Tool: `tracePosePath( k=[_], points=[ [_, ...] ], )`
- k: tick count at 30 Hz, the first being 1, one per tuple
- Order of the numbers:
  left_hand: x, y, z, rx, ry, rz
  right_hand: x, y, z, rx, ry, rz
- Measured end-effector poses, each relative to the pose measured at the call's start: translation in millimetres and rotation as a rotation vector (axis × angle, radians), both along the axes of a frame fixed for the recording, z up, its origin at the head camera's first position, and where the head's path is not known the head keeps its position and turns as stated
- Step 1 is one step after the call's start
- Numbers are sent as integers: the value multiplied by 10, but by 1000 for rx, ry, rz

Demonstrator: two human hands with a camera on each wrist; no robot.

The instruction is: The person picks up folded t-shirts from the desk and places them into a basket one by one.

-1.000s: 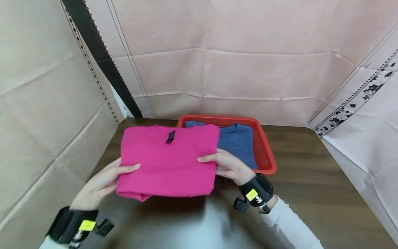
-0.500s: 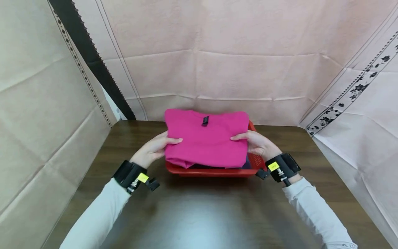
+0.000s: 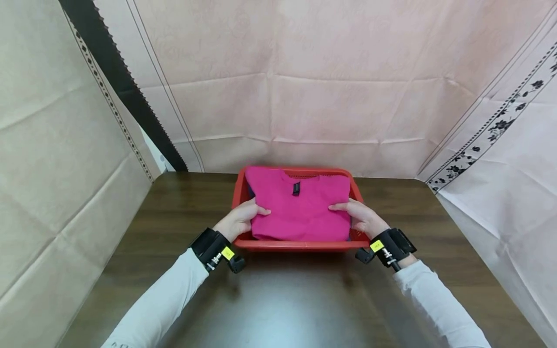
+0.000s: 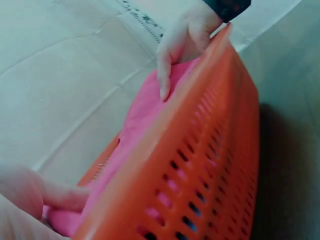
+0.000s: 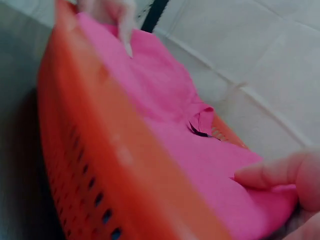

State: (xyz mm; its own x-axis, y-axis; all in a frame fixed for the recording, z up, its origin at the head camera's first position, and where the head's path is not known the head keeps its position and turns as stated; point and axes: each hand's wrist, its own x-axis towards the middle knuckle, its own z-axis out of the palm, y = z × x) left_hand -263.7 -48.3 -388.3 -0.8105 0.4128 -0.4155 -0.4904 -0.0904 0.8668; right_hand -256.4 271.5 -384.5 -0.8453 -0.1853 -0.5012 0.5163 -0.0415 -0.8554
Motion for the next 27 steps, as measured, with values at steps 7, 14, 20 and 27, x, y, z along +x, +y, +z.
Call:
tracePosePath(
  k=[7, 14, 20, 27],
  points=[
    [102, 7, 108, -300, 180, 5, 152, -37, 91, 208, 200, 73],
    [108, 21, 360, -954, 921, -282, 284, -135, 247, 972, 877, 170],
    [7, 131, 351, -1275, 802, -768, 233, -249, 136, 1005, 709, 605],
    [-99, 246, 76, -1448, 684, -873, 55, -102, -101, 1025, 467, 786]
  ],
)
